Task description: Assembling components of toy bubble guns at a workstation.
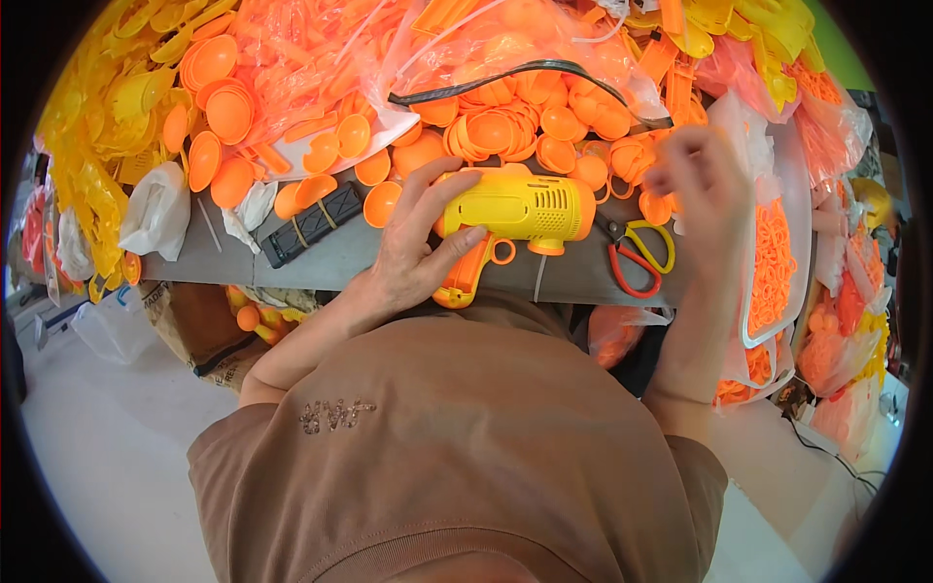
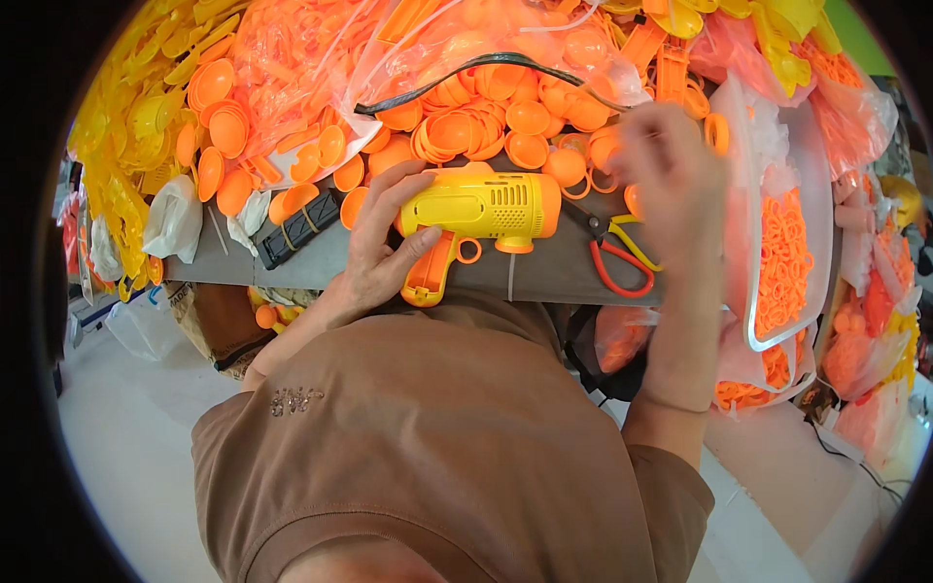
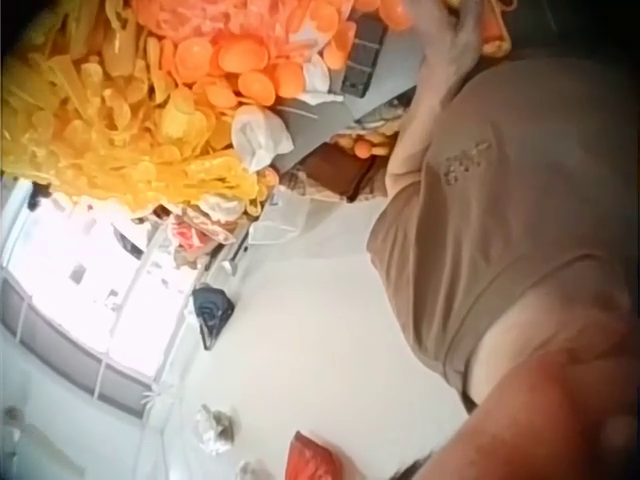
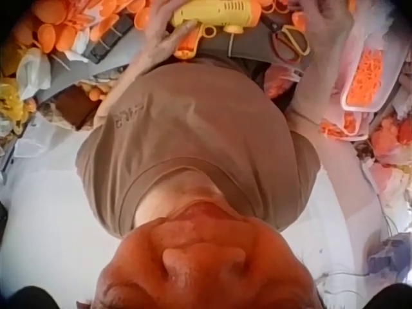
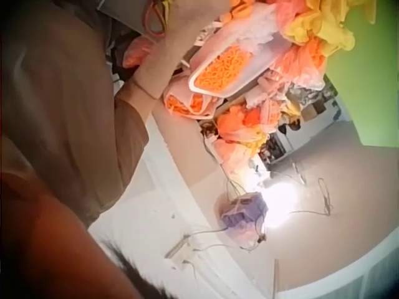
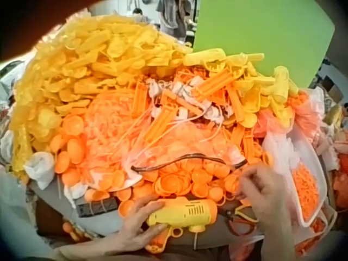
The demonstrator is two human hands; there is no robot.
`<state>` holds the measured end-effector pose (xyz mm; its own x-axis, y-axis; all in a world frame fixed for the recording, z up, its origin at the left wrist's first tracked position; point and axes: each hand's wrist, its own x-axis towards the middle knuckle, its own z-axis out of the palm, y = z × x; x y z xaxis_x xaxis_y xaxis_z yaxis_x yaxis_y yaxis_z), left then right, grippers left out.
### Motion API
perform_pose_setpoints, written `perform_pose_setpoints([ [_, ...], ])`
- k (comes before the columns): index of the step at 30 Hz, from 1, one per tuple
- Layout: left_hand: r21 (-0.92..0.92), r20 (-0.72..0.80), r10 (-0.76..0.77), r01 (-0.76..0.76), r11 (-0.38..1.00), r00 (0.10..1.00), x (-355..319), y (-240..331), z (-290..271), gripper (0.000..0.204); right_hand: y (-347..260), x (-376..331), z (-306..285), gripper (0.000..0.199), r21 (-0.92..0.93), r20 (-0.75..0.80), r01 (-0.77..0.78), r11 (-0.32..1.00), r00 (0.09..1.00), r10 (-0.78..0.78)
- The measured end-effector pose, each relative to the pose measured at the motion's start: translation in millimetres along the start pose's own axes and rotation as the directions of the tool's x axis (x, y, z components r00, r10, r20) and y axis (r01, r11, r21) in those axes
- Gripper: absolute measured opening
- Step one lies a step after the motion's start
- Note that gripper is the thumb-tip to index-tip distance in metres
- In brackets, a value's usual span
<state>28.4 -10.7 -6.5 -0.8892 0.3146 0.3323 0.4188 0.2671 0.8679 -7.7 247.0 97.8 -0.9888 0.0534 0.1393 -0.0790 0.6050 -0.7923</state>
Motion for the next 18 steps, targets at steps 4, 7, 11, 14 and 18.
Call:
perform_pose_setpoints([
  [4,0.194,-0.053,0.297,-0.282,0.939,0.953,4,16,-7,0.047,-18,-51,44,0.006,0.227,0.298,0.016,0.974,0.951,-0.086],
  [7,0.088,-0.084,0.369,-0.362,0.928,0.926,8,30,-17,0.033,-21,-64,65,0.010,0.260,0.313,0.184,0.948,0.913,-0.263],
  [11,-0.094,-0.067,0.260,-0.266,0.959,0.963,2,21,-13,0.018,-21,-69,72,0.010,0.438,0.429,-0.076,0.896,0.893,-0.134],
  [14,-0.060,-0.020,0.399,-0.399,0.915,0.917,4,23,-17,0.021,-19,-64,66,0.009,0.562,0.691,-0.593,0.576,0.719,0.067],
  [18,0.009,0.004,0.485,-0.485,0.875,0.875,14,24,-20,0.024,-7,-55,60,0.012,0.565,0.577,-0.292,0.772,0.808,-0.117],
])
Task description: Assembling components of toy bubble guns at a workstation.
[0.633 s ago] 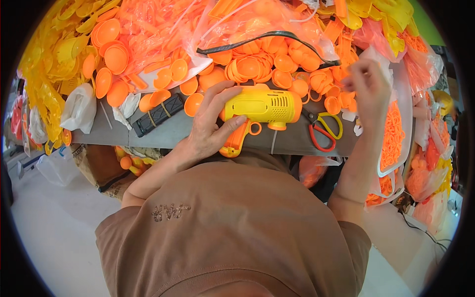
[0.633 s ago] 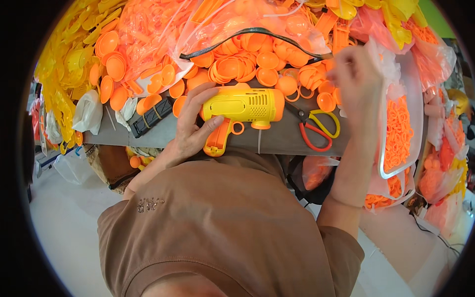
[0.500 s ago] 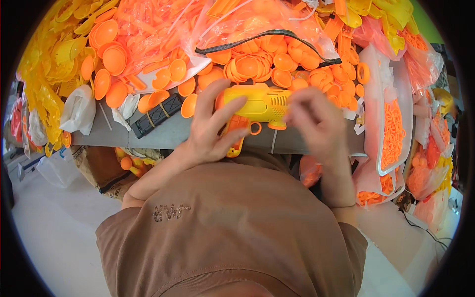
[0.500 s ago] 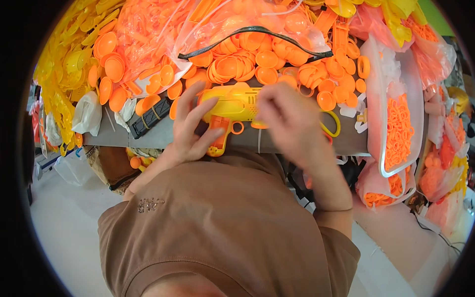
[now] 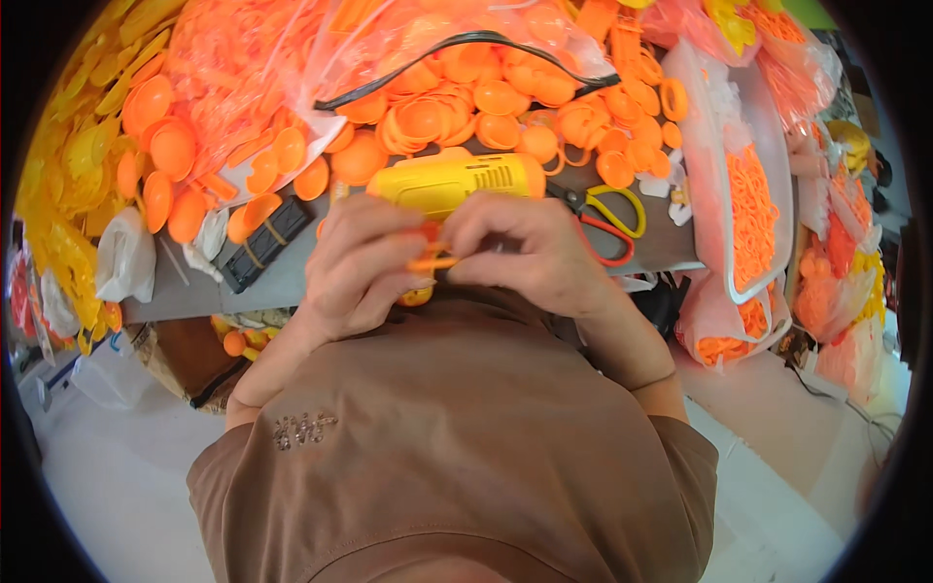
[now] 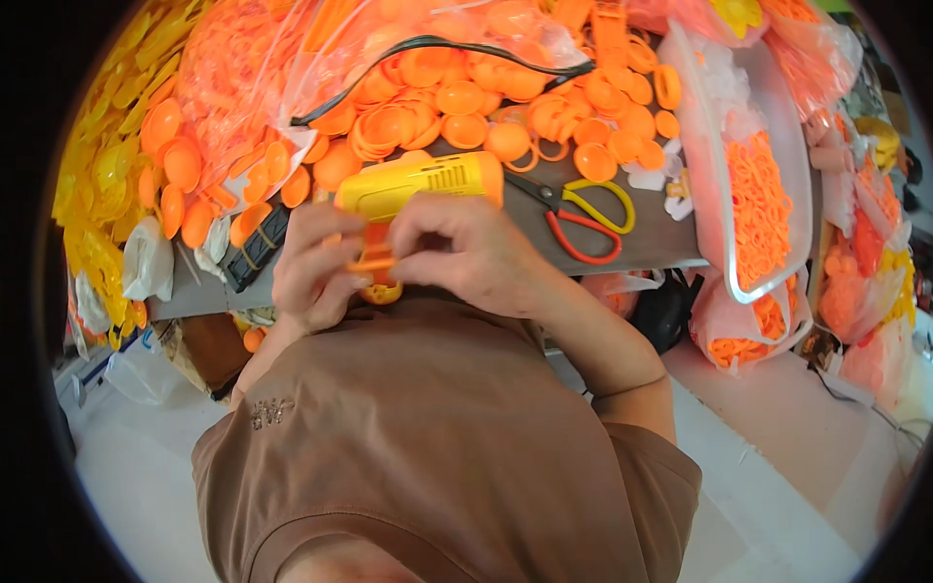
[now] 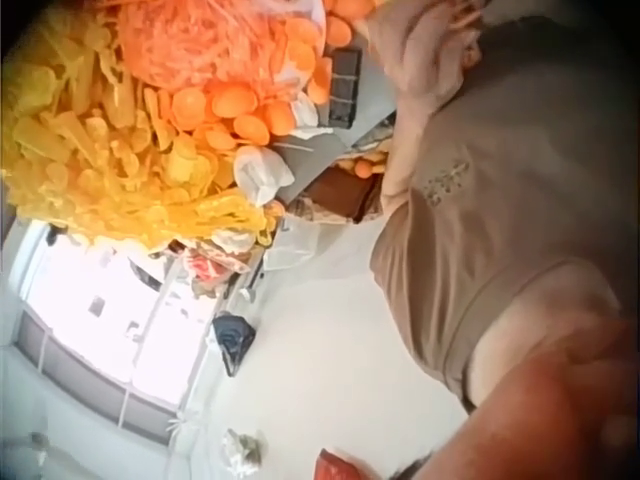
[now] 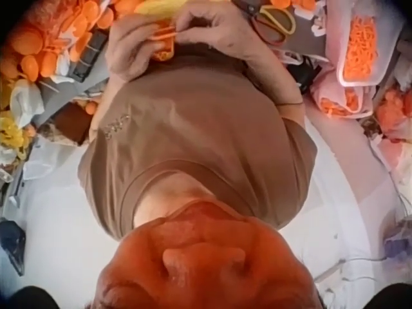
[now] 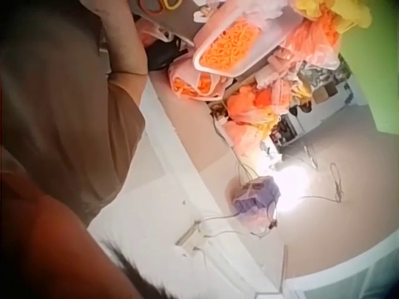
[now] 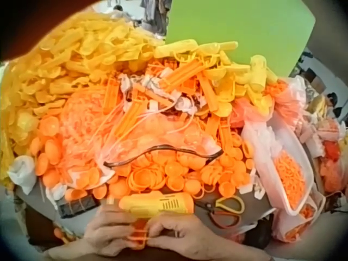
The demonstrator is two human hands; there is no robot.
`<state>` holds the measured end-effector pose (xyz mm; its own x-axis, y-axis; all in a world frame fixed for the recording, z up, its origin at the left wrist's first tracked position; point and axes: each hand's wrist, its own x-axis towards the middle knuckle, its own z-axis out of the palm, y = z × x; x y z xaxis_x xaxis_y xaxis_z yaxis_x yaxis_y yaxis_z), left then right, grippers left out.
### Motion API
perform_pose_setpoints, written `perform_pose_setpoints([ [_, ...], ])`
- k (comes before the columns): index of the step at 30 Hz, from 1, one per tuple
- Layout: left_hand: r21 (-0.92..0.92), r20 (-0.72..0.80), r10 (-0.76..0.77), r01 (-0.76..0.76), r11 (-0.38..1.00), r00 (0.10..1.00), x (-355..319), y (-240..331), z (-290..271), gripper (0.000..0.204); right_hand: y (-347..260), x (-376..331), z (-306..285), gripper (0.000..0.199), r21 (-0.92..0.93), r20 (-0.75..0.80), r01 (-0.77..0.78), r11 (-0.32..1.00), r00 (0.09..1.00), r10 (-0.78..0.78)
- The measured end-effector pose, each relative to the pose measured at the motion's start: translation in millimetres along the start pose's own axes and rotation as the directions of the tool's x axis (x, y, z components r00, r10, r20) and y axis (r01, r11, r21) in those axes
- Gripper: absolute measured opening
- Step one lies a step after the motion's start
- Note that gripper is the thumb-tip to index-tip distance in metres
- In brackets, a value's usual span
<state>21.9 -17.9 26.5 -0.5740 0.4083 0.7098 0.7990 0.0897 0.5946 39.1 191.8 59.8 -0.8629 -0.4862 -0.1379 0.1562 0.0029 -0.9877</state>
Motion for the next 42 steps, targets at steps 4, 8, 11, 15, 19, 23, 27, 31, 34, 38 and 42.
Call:
perform_pose_setpoints([
  [4,-0.146,-0.165,-0.342,0.320,0.936,0.925,-14,-3,3,0.027,-12,9,-8,0.026,-0.718,-0.141,0.220,0.660,0.883,-0.448],
  [8,-0.212,-0.112,-0.518,0.489,0.846,0.848,-17,-6,5,0.028,-2,21,2,0.032,-0.829,-0.026,0.251,0.500,0.875,-0.484],
  [11,-0.198,-0.083,-0.532,0.509,0.837,0.843,-19,-10,10,0.029,1,25,5,0.034,-0.861,0.068,0.281,0.425,0.890,-0.452],
  [15,-0.196,-0.064,-0.543,0.523,0.829,0.837,-18,-13,13,0.029,2,25,8,0.036,-0.875,0.076,0.271,0.402,0.896,-0.438],
  [19,-0.125,-0.081,-0.535,0.524,0.842,0.841,-17,-13,16,0.026,0,28,14,0.035,-0.883,0.045,0.240,0.404,0.898,-0.437],
  [23,-0.086,-0.111,-0.549,0.542,0.836,0.829,-17,-13,19,0.026,3,26,17,0.035,-0.892,0.045,0.232,0.387,0.900,-0.434],
  [27,-0.128,-0.084,-0.549,0.538,0.833,0.832,-14,-14,20,0.025,3,19,20,0.036,-0.907,0.009,0.191,0.376,0.901,-0.434],
  [31,-0.029,-0.110,-0.515,0.515,0.857,0.850,-19,-11,17,0.031,0,7,5,0.034,-0.918,-0.082,0.163,0.361,0.813,-0.576],
  [34,0.083,-0.139,-0.468,0.481,0.873,0.873,-13,-4,1,0.032,13,-29,-46,0.025,-0.838,-0.485,-0.133,0.530,0.628,-0.609],
  [38,-0.028,-0.195,-0.419,0.422,0.906,0.887,-8,-11,-11,0.030,36,-87,-118,0.019,-0.759,-0.650,-0.485,0.433,0.533,-0.542],
  [42,-0.060,-0.322,-0.377,0.379,0.924,0.868,-2,-21,-19,0.027,47,-100,-128,0.026,-0.746,-0.650,-0.632,0.210,0.623,-0.434],
])
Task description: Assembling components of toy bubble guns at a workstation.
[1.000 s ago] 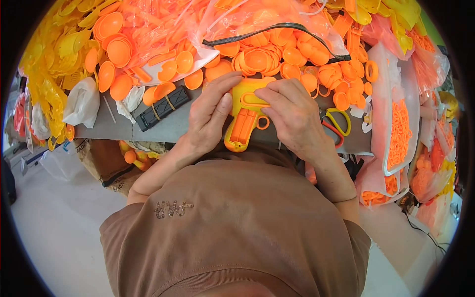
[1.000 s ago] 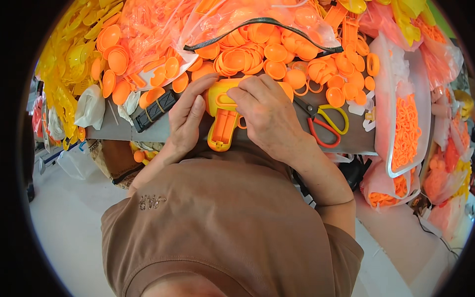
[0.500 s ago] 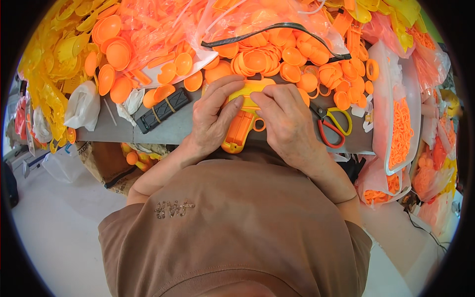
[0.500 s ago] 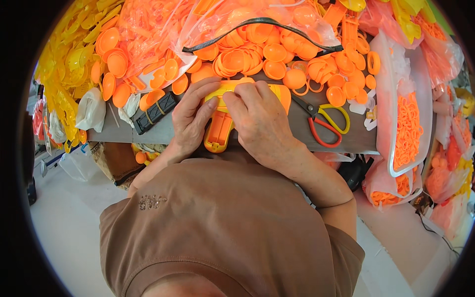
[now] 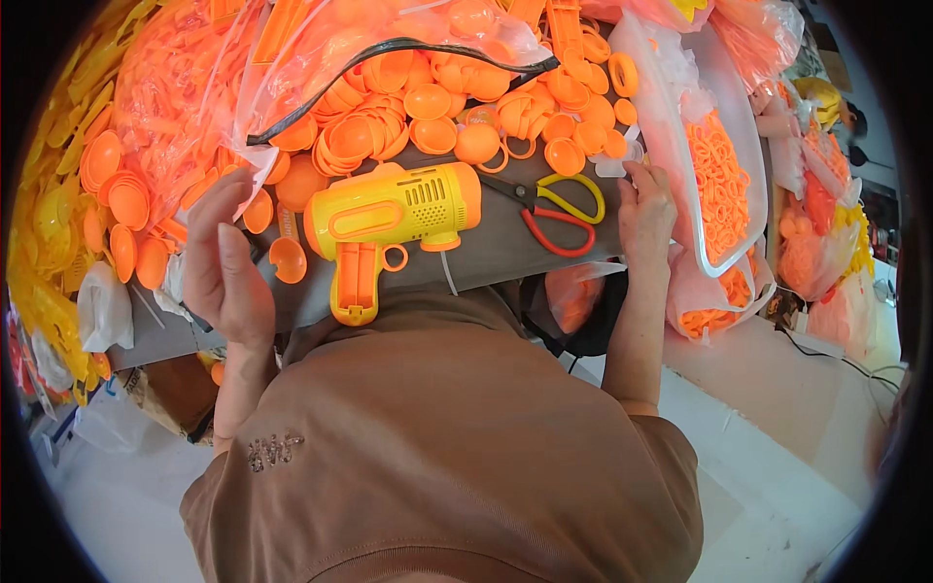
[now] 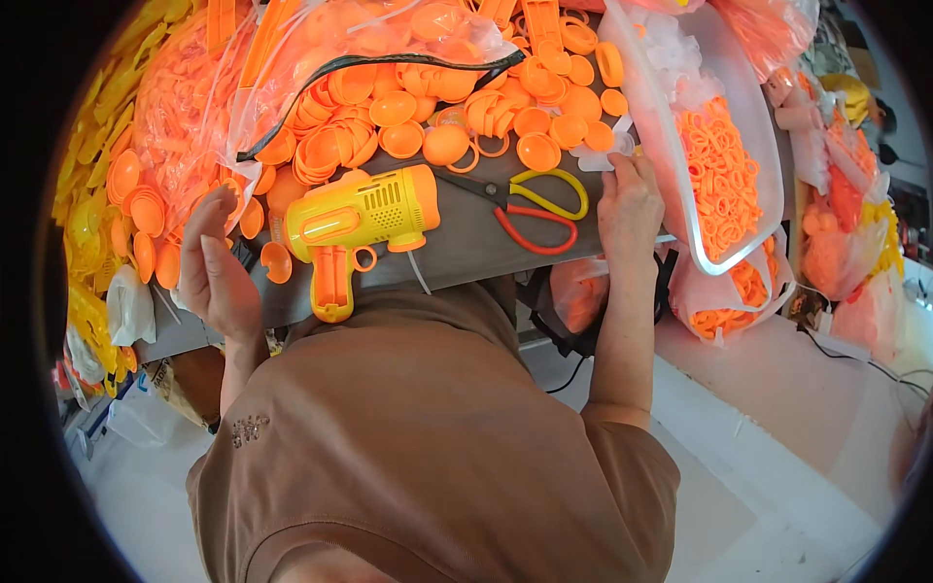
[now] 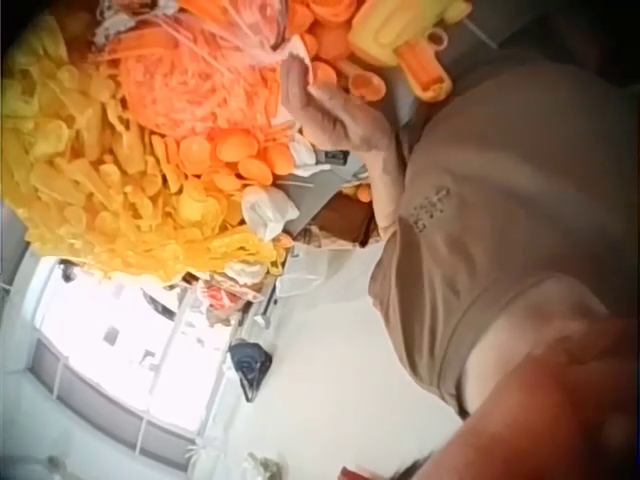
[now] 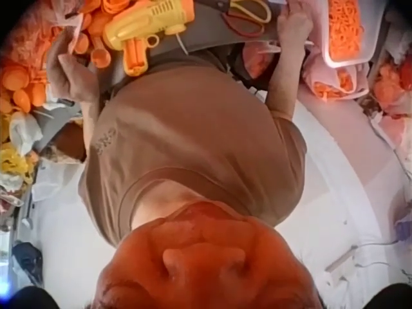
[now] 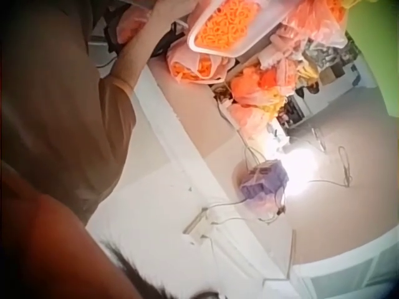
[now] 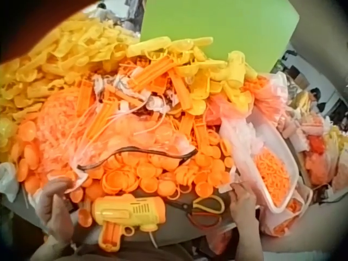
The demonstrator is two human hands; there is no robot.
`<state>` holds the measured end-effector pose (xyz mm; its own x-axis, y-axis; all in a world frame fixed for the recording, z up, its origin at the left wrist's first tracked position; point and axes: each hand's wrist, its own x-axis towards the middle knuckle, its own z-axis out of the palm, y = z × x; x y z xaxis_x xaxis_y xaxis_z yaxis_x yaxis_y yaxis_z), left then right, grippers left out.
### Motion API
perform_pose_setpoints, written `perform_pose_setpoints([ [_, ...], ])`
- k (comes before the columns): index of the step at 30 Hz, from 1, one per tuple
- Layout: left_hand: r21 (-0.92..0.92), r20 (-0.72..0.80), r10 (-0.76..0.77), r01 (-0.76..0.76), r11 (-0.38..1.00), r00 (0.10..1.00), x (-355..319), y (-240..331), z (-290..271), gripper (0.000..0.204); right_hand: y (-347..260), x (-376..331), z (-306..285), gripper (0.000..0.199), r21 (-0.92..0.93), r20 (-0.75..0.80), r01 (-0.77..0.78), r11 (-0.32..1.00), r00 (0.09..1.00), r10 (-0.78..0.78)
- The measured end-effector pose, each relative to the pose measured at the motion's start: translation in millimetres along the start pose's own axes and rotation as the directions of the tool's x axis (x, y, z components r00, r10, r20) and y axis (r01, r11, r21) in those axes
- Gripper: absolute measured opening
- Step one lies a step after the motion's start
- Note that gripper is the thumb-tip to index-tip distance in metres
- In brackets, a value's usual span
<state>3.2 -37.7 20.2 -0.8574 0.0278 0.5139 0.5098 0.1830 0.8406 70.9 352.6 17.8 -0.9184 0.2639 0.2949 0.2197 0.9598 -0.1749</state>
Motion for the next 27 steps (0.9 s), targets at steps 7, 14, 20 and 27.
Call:
perform_pose_setpoints([
  [7,0.013,-0.056,-0.050,0.051,0.999,0.997,5,6,-6,0.021,16,13,12,0.042,0.068,0.186,0.003,0.998,0.983,-0.015],
  [14,-0.015,-0.093,-0.060,0.059,0.998,0.994,9,8,-13,0.019,27,22,18,0.030,0.259,0.245,-0.152,0.954,0.966,0.087],
  [20,0.007,-0.148,-0.082,0.084,0.996,0.986,5,5,-13,0.021,24,14,17,0.026,0.310,0.160,-0.032,0.950,0.987,-0.019],
  [27,-0.003,-0.083,-0.085,0.085,0.996,0.993,3,5,-10,0.022,19,9,0,0.034,0.288,0.212,-0.023,0.957,0.976,-0.041],
])
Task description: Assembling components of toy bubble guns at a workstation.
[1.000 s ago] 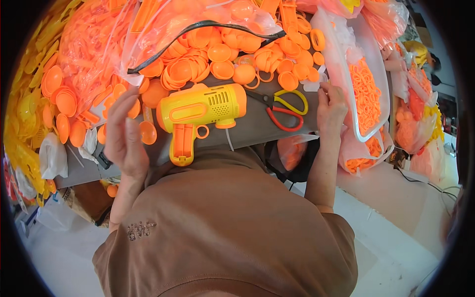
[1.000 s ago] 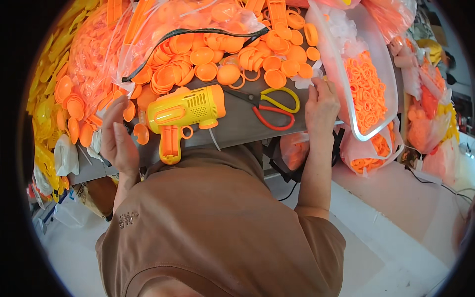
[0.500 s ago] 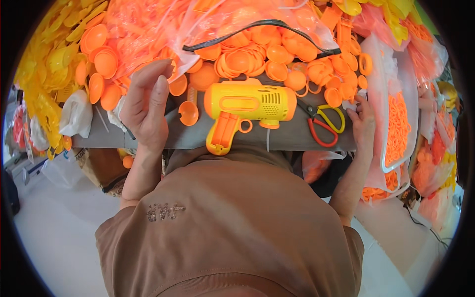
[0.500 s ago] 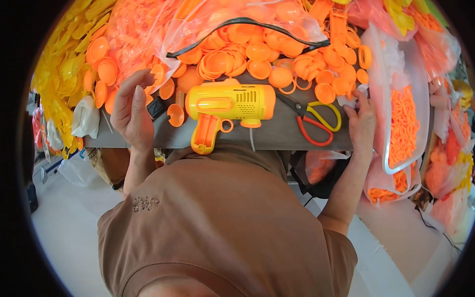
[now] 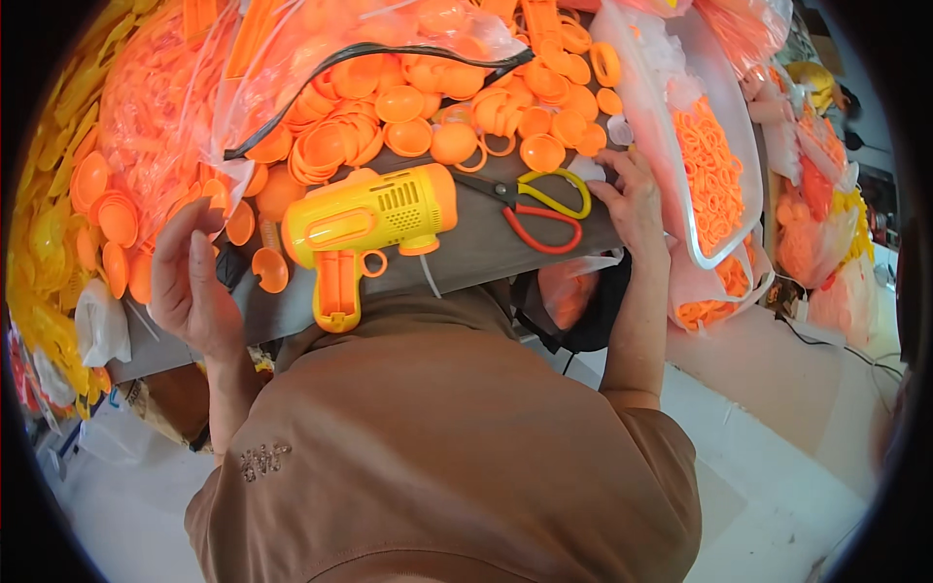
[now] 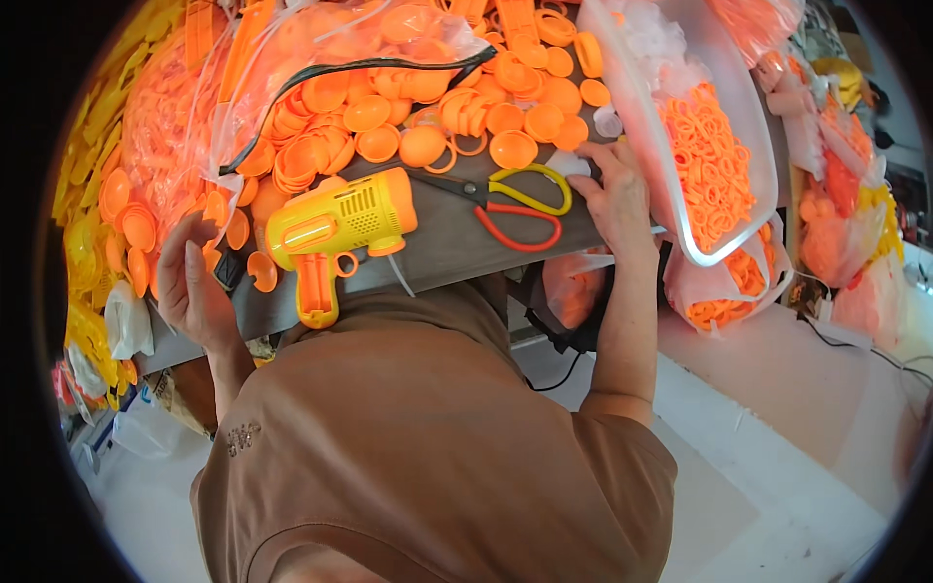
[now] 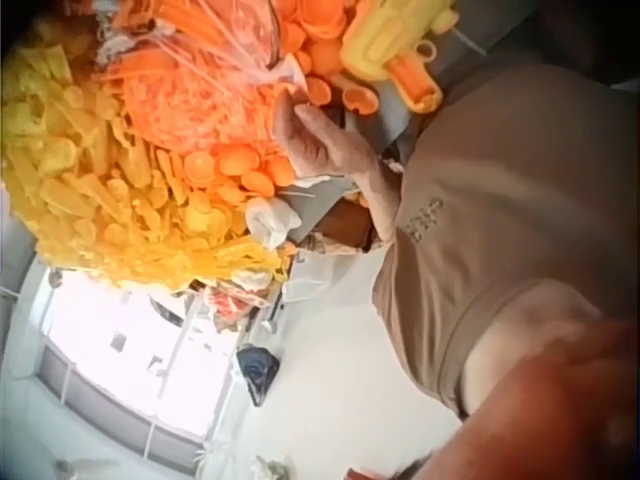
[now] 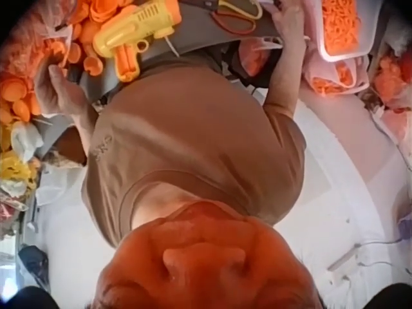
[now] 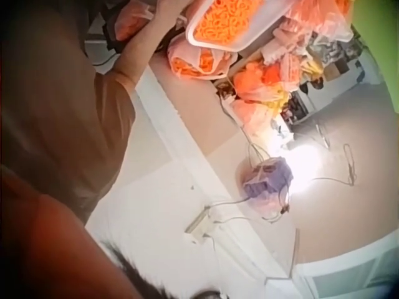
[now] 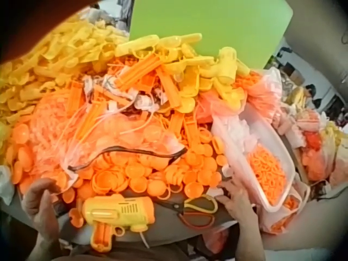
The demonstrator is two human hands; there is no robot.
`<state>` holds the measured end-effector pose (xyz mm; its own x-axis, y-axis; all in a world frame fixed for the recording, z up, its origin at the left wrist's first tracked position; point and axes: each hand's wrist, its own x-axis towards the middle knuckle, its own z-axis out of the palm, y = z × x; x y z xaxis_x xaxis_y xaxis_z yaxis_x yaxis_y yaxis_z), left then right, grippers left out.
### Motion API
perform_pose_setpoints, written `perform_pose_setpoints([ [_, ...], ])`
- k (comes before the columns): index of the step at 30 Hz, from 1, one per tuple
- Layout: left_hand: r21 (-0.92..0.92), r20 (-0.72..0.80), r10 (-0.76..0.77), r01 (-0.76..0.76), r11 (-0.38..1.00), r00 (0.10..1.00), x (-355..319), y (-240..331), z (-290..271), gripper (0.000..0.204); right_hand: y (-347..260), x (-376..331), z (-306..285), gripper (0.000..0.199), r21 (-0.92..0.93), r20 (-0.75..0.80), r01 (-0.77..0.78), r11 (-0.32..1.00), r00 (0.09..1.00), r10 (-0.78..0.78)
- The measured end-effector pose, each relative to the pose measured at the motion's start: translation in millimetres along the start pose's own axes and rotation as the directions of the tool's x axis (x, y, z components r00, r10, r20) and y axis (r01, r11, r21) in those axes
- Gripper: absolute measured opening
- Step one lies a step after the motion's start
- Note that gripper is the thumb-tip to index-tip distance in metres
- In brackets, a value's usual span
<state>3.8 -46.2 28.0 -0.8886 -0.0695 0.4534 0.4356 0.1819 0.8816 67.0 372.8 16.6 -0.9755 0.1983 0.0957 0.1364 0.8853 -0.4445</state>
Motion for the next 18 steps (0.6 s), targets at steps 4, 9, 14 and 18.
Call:
perform_pose_setpoints([
  [4,-0.001,0.035,0.007,-0.007,1.000,0.999,-1,0,0,0.022,-4,0,-4,0.039,0.002,0.038,-0.015,1.000,0.999,0.015],
  [9,-0.021,0.077,-0.027,0.029,0.999,0.997,-7,1,3,0.022,-5,7,-6,0.038,-0.015,0.102,0.005,1.000,0.995,-0.003],
  [14,-0.001,0.126,-0.037,0.038,0.999,0.991,-9,3,4,0.022,0,9,-5,0.024,0.016,0.090,-0.001,1.000,0.996,-0.001],
  [18,-0.013,0.138,-0.034,0.037,0.999,0.990,-10,1,4,0.022,8,6,-1,0.018,-0.015,0.020,0.049,0.999,0.999,-0.049],
])
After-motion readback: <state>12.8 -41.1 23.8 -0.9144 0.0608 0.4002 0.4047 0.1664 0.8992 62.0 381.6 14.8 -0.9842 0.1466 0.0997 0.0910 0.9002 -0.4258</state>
